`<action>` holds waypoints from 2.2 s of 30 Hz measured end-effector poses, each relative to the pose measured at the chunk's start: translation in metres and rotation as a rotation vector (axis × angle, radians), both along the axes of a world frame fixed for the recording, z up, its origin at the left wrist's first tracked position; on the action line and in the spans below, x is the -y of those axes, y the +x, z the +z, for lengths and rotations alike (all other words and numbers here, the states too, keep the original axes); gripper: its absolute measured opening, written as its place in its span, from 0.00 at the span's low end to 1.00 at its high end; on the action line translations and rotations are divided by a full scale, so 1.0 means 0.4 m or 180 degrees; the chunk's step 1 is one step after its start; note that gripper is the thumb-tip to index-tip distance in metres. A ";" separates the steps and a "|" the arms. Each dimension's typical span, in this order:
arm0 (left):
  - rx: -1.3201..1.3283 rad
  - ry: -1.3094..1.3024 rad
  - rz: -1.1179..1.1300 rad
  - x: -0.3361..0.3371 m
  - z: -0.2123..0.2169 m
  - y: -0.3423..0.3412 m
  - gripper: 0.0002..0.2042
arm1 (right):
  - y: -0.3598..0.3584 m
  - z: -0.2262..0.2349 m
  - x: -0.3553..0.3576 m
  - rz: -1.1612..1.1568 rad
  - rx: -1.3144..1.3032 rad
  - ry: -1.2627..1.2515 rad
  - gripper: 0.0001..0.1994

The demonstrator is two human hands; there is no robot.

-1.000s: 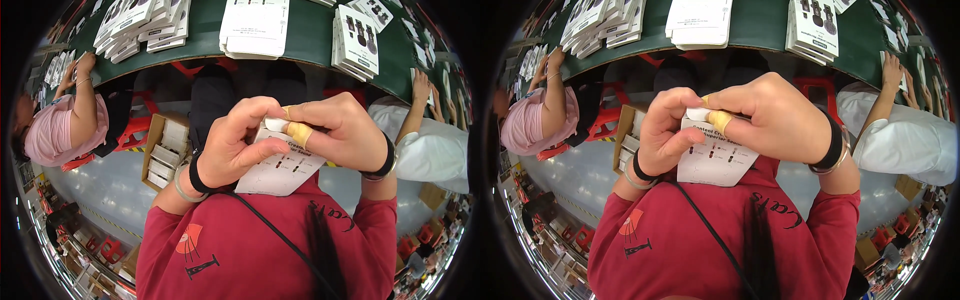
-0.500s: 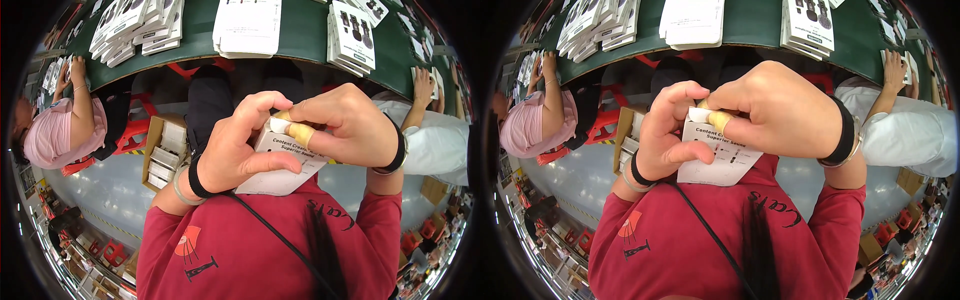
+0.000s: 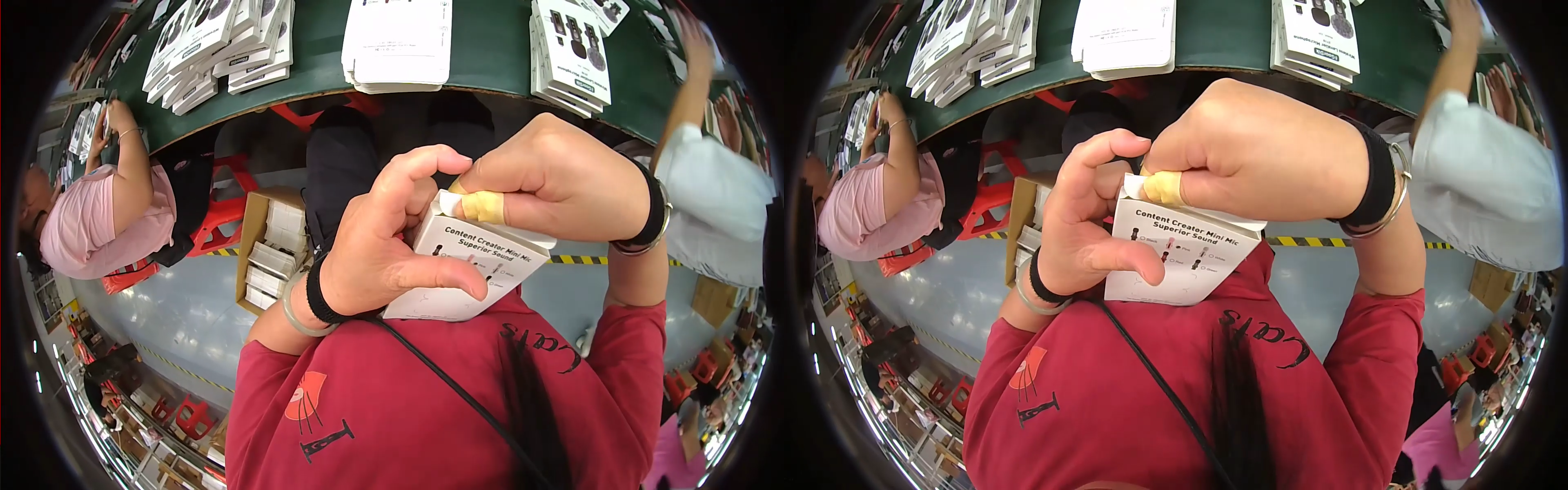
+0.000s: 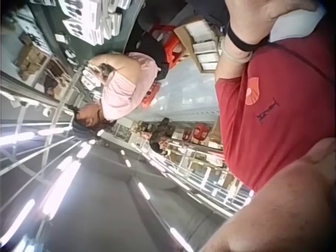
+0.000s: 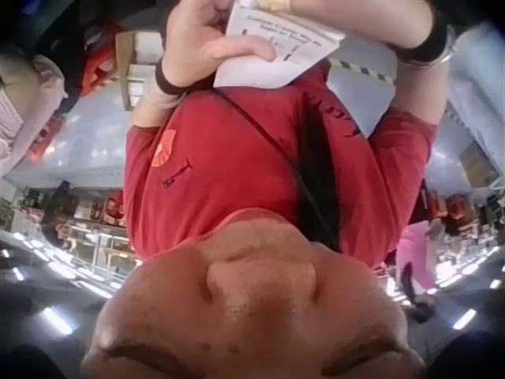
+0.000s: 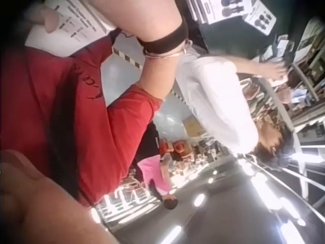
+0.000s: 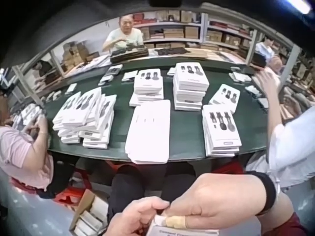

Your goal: The person removes a rubber band from a stack of microphone boxes and places them on the table. They then pick up the boxes one by one, folding the top and bottom flaps of each box closed before placing it into a new stack.

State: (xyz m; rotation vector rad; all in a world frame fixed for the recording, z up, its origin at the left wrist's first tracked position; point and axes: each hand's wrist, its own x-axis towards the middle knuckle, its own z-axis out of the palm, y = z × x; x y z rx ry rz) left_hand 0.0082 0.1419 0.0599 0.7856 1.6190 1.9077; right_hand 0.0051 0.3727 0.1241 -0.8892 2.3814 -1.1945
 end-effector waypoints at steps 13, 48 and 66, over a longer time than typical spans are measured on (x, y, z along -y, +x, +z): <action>-0.0783 0.0554 0.0441 0.011 -0.027 -0.026 0.20 | 0.080 -0.008 0.029 -0.0522 -0.0466 -0.0326 0.04; -0.1432 -0.2549 0.1351 -0.055 -0.141 -0.511 0.28 | 0.016 -0.279 -0.281 -0.3701 -0.2700 0.0291 0.15; -0.1641 -0.1092 0.1334 -0.071 0.024 -0.311 0.10 | -0.033 -0.047 -0.061 -0.2894 -0.2471 -0.0242 0.18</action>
